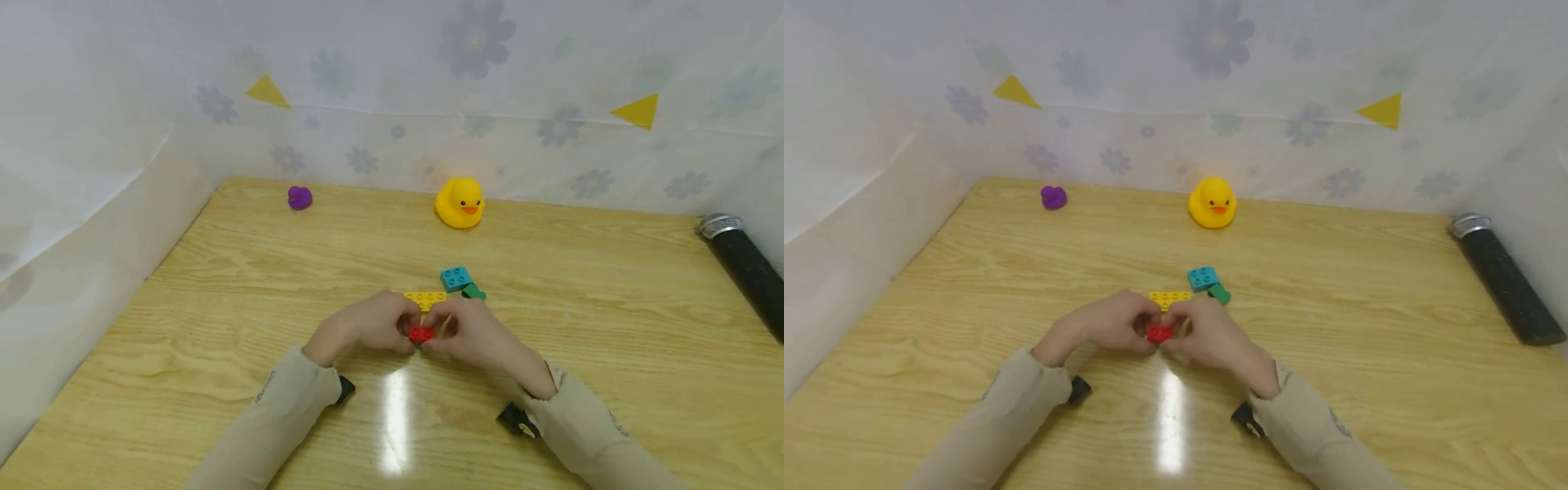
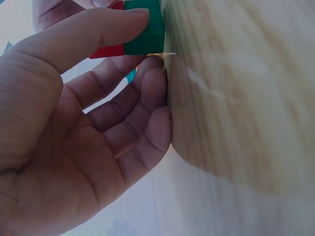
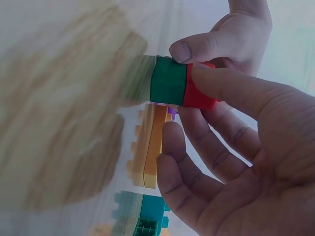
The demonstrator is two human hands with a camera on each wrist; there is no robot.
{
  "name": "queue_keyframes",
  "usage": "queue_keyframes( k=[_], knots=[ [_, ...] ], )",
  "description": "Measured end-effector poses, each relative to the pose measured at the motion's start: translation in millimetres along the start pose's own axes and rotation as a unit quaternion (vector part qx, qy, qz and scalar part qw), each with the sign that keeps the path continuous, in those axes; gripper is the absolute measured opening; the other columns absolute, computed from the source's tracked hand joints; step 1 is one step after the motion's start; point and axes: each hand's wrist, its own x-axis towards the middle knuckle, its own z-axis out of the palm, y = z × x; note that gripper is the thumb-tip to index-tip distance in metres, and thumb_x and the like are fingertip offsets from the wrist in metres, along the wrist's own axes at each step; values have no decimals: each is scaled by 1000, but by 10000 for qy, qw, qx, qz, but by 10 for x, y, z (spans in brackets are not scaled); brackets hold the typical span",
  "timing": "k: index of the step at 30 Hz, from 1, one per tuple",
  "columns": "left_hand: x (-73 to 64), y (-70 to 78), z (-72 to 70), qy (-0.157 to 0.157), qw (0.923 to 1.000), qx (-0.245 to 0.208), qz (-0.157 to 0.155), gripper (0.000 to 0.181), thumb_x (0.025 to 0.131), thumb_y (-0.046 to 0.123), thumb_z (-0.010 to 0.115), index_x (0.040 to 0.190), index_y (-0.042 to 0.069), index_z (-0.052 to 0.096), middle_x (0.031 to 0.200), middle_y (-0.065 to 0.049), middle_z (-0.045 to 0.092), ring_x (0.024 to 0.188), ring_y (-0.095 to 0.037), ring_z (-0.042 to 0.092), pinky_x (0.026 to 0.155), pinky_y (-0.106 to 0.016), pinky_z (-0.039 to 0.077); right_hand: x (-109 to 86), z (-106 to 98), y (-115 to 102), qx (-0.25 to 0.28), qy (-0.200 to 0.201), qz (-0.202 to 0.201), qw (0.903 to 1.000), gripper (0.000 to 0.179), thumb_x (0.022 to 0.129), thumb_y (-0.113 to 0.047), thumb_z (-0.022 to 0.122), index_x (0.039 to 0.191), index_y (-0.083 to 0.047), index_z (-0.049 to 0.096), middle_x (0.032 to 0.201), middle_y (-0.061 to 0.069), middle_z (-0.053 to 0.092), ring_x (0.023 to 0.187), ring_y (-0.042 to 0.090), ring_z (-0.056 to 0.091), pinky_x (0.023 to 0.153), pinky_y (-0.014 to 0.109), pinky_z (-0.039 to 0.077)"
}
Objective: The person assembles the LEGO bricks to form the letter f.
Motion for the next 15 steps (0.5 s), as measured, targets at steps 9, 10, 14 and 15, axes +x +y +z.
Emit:
queue_keyframes(
  k=[9,10,14,15],
  knots=[
    [15,-6,5,13,10000,36,19,12,82,10,75,84,14,63,76,5,61,70,-8,55,65,-23,46,5,-19,-1,-111,15,-122,9999,14,77,-9,80,82,-10,66,76,-4,65,58,4,54,54,23,48],
    [16,-9,5,33,10000,58,20,12,83,11,74,85,14,63,76,5,61,70,-8,54,65,-23,45,3,-21,-3,-137,23,-95,9999,15,77,-9,80,82,-9,66,75,-4,64,59,5,54,54,23,47],
    [8,-8,8,120,9998,115,-104,10,86,16,73,89,13,63,75,4,59,69,-9,53,64,-24,44,-5,-16,-3,-280,6,-44,9996,19,78,-19,81,80,-10,64,67,-7,59,57,5,50,53,23,45],
    [5,-8,8,135,9997,122,-158,11,87,17,72,90,13,63,75,4,59,69,-9,52,64,-24,44,-6,-13,-3,-293,-18,-28,9996,20,78,-21,81,80,-11,63,66,-8,58,56,4,49,53,23,45]
  ],
)
